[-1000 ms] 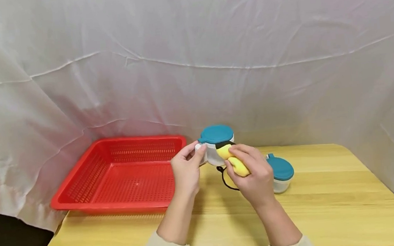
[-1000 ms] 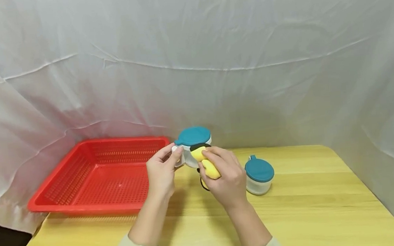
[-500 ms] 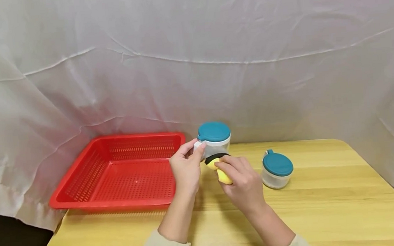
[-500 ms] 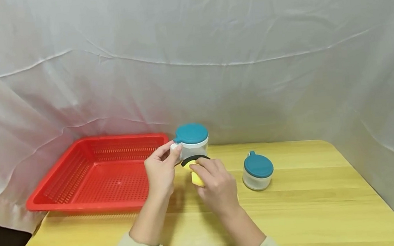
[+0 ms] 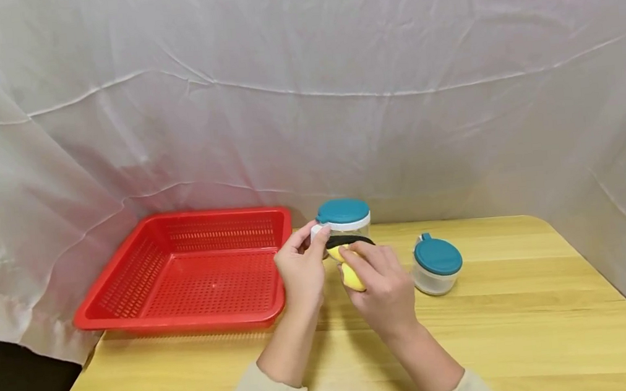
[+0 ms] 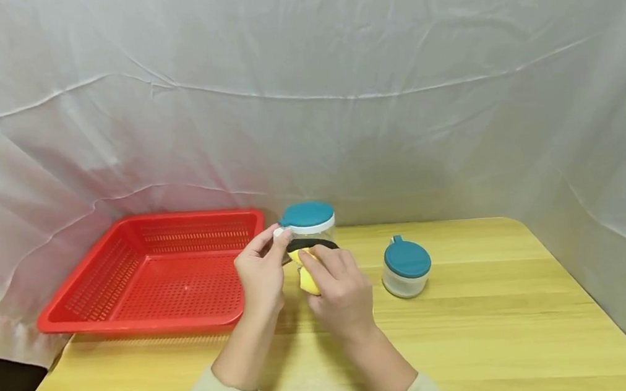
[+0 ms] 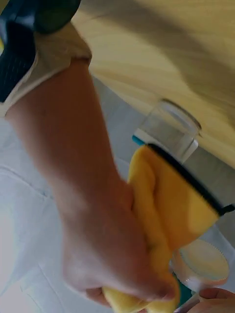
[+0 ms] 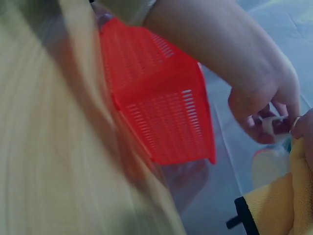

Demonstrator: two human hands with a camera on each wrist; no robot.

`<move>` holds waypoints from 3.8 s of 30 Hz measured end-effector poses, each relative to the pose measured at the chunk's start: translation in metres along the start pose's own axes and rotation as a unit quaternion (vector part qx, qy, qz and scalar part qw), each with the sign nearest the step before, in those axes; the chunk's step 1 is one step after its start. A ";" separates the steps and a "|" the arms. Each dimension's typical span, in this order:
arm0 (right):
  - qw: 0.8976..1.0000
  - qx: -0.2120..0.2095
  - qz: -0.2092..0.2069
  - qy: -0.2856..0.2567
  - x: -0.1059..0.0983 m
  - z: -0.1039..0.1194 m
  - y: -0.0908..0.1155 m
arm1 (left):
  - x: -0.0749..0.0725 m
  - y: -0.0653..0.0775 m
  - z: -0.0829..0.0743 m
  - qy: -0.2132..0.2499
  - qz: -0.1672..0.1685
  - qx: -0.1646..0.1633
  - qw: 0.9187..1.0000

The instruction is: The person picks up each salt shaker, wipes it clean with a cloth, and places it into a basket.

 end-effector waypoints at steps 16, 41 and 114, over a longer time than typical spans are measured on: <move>0.902 0.358 -0.116 -0.211 -0.022 -0.086 0.026 | -0.004 -0.015 0.001 0.018 0.053 -0.062 0.996; 0.907 0.275 -0.159 -0.277 -0.029 -0.040 0.002 | 0.001 -0.005 0.002 0.031 0.066 -0.070 0.995; 0.998 0.051 -0.016 -0.036 -0.007 -0.007 -0.002 | -0.006 -0.005 -0.008 0.023 0.007 -0.030 0.999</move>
Point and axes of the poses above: each hand's wrist, its own y-axis away from the middle knuckle, its own x-axis out of the palm, z = x × y, the point moved 8 cm from there along -y, towards the middle knuckle, and after that the axes turned 14 degrees about -y, right-handed, at the moved point
